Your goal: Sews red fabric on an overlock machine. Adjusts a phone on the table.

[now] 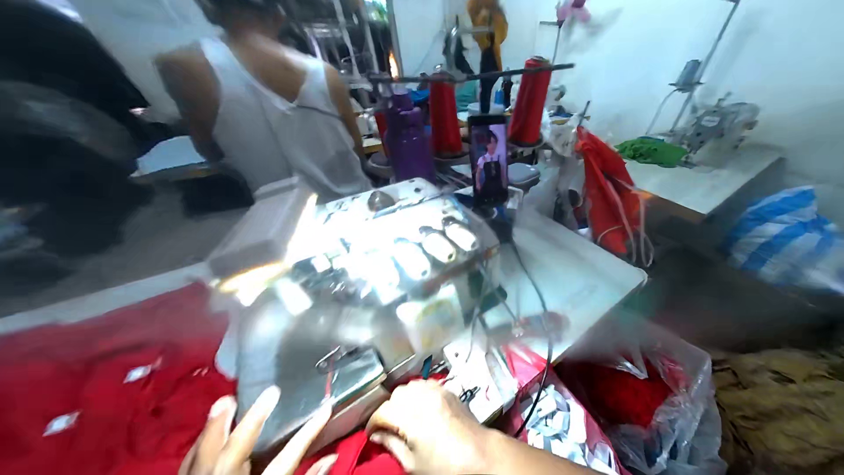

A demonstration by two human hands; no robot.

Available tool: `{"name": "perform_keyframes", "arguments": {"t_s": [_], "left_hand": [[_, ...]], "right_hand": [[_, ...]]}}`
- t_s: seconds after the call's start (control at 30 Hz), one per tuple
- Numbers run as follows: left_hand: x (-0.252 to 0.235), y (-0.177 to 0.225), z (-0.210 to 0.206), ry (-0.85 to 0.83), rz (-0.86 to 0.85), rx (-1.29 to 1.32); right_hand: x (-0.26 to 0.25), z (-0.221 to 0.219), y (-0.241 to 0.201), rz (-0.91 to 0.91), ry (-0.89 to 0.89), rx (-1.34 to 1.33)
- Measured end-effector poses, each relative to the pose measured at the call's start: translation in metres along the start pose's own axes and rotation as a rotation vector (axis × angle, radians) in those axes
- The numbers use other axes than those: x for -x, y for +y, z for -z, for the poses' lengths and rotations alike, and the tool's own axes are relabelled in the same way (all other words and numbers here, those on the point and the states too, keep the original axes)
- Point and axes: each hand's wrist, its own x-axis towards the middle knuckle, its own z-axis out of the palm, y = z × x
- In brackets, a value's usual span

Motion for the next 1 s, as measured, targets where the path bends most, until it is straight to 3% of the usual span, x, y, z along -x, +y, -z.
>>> {"name": "perform_keyframes", "arguments": {"t_s": [0.07,0.23,0.4,0.6,0.8,0.93,1.0], "left_hand": [[0.001,0.002,0.011,-0.064,0.011,-0.022],[0.004,0.004,0.034,-0.026,0.05,-0.065],[-0.002,0.015,0.053,-0.027,0.1,-0.023],[-0.001,0.031,0.047,-0.103,0.038,0.007],[0.037,0.026,0.027,-0.25,0.028,-0.099],[0.042,0.024,0.022,-0.192,-0.003,-0.168],[0.038,0.022,0.028,-0.102,0.069,-0.083]], "right_hand": [[-0.002,0.002,-0.002,0.009,0.017,-0.053],[0.001,0.012,0.001,-0.029,0.17,-0.156],[0.009,0.03,0.004,-0.158,0.164,-0.009],[0.009,0.005,-0.002,0.08,0.07,0.188],[0.002,-0.022,-0.005,0.188,0.059,0.327],[-0.002,-0.016,-0.013,0.18,0.093,0.209],[-0.004,-0.01,-0.019,0.148,0.097,0.111]]}}
